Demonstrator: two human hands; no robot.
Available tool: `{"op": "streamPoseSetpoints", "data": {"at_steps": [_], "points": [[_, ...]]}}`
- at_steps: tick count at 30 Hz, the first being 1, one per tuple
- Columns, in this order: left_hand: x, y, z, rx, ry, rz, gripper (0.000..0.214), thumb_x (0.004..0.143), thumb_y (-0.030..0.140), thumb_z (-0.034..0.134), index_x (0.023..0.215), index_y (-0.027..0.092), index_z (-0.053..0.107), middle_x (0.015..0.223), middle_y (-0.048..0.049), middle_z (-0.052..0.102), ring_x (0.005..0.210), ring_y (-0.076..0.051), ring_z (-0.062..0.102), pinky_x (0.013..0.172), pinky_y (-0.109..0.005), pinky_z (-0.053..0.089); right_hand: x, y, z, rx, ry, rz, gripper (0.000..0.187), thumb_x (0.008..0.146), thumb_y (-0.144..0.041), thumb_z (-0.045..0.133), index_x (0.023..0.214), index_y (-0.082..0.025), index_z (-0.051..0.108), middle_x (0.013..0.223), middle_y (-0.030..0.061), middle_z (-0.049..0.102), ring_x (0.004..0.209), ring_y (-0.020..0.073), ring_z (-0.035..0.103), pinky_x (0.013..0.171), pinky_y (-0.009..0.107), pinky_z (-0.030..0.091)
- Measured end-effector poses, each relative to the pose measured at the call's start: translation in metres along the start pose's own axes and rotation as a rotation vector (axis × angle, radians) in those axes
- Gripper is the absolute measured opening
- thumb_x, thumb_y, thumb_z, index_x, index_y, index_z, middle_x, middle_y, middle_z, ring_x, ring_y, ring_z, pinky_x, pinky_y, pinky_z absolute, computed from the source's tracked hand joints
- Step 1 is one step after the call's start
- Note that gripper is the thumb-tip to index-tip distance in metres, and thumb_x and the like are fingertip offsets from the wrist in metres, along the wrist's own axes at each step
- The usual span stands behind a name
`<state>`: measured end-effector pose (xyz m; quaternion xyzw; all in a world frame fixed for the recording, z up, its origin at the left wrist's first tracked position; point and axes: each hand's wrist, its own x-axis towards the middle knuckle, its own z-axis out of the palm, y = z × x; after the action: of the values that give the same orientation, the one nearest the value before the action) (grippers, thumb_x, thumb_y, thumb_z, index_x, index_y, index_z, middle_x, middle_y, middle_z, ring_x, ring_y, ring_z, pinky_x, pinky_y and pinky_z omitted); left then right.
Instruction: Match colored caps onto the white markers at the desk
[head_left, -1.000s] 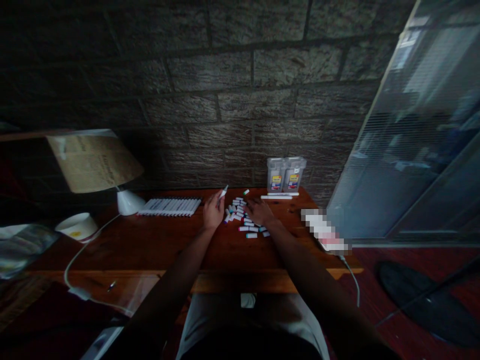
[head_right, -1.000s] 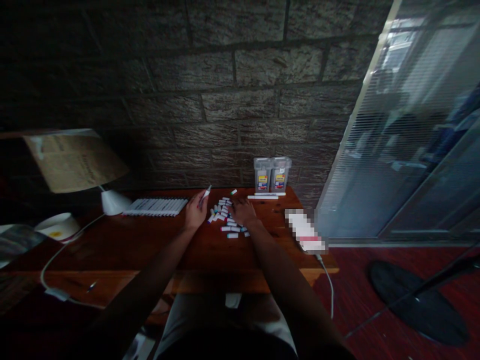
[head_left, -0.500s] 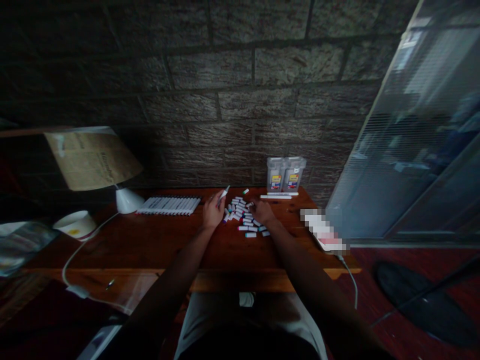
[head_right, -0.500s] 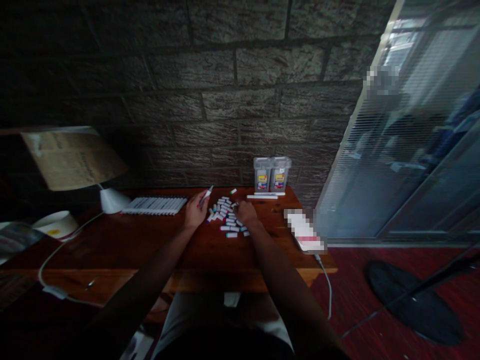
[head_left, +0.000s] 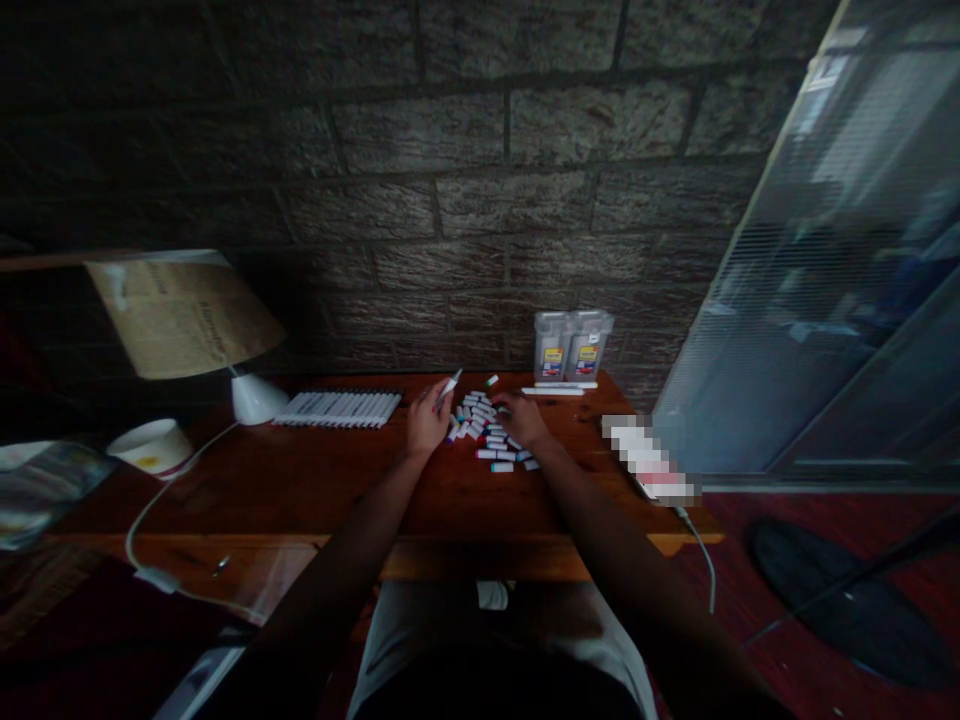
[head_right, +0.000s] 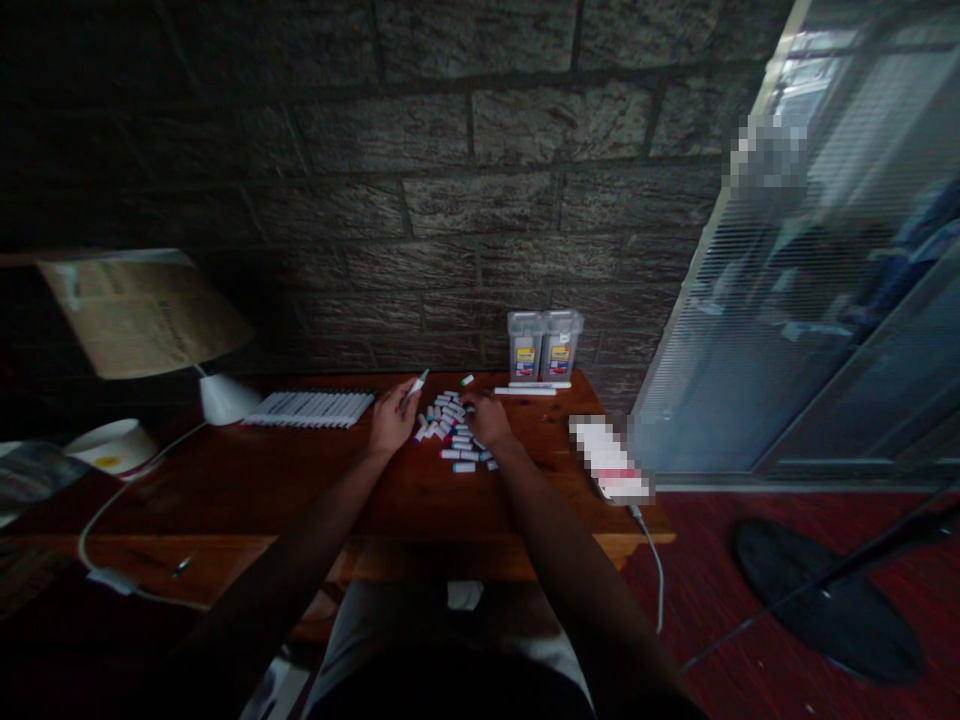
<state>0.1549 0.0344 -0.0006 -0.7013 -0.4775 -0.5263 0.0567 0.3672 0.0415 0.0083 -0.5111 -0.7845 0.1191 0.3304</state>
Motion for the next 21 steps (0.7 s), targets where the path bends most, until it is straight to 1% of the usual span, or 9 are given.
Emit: {"op": "streamPoseSetpoints", "data": {"at_steps": [3,8,11,13,15,17,19,21], "points": [[0.0,0.002,-0.001,-0.003,-0.015,-0.001,0.03,0.096,0.031,0.05,0.118,0.019,0.066,0.115,-0.0118,0.072,0.106,-0.023,0.068,0.097,-0.038,0.053,0.001,-0.001,0.0,0.022,0.032,0.004,0.031,0.082,-0.006,0.061,0.106,-0.022,0.073,0.114,0.0053,0.072,0.108,0.0176,0.065,0.1,0.029,0.048],[0.0,0.003,-0.002,-0.021,-0.054,0.007,0.029,0.094,0.031,0.053,0.117,0.02,0.067,0.115,-0.0106,0.073,0.106,-0.023,0.068,0.096,-0.038,0.053,0.002,-0.003,-0.003,0.046,0.147,0.041,0.022,0.089,-0.016,0.06,0.106,-0.02,0.073,0.111,0.0078,0.073,0.105,0.0199,0.067,0.095,0.029,0.049],[-0.001,0.001,-0.001,-0.031,-0.074,0.003,0.028,0.092,0.03,0.056,0.116,0.021,0.067,0.114,-0.0099,0.073,0.105,-0.024,0.069,0.094,-0.038,0.054,0.002,-0.002,-0.004,0.086,0.124,0.096,0.017,0.09,-0.022,0.06,0.099,-0.019,0.074,0.107,0.008,0.075,0.1,0.0205,0.069,0.09,0.028,0.051],[-0.001,0.0,-0.001,-0.029,-0.076,-0.006,0.028,0.091,0.03,0.058,0.116,0.021,0.068,0.113,-0.0098,0.074,0.103,-0.024,0.069,0.094,-0.038,0.054,0.001,-0.002,-0.002,0.145,0.133,0.107,0.015,0.088,-0.025,0.063,0.098,-0.02,0.073,0.107,0.007,0.075,0.099,0.0198,0.07,0.09,0.028,0.051],[0.0,-0.001,0.0,-0.025,-0.084,-0.01,0.026,0.09,0.029,0.061,0.113,0.022,0.07,0.111,-0.0096,0.074,0.102,-0.024,0.07,0.093,-0.038,0.054,0.001,0.0,0.001,0.233,0.181,0.086,0.016,0.086,-0.027,0.065,0.1,-0.02,0.071,0.108,0.006,0.074,0.098,0.0186,0.069,0.089,0.028,0.051],[-0.001,-0.001,0.0,-0.025,-0.108,-0.011,0.024,0.088,0.028,0.063,0.111,0.023,0.071,0.109,-0.0086,0.075,0.1,-0.024,0.07,0.092,-0.037,0.055,0.002,0.001,0.005,0.342,0.238,0.08,0.022,0.086,-0.033,0.065,0.103,-0.019,0.066,0.104,0.006,0.074,0.093,0.0175,0.07,0.085,0.028,0.053],[-0.001,-0.001,0.0,-0.031,-0.132,-0.01,0.023,0.088,0.027,0.063,0.11,0.024,0.071,0.108,-0.0075,0.075,0.099,-0.023,0.07,0.091,-0.037,0.055,0.003,0.001,0.008,0.439,0.284,0.107,0.028,0.086,-0.039,0.064,0.105,-0.018,0.062,0.097,0.0063,0.074,0.087,0.0173,0.07,0.08,0.027,0.054],[-0.001,0.001,0.0,-0.042,-0.141,-0.006,0.023,0.087,0.025,0.064,0.11,0.025,0.071,0.107,-0.0068,0.075,0.099,-0.023,0.07,0.09,-0.036,0.055,0.004,0.0,0.009,0.504,0.319,0.134,0.034,0.087,-0.043,0.063,0.11,-0.018,0.059,0.091,0.0063,0.074,0.085,0.0178,0.071,0.077,0.027,0.055]]}}
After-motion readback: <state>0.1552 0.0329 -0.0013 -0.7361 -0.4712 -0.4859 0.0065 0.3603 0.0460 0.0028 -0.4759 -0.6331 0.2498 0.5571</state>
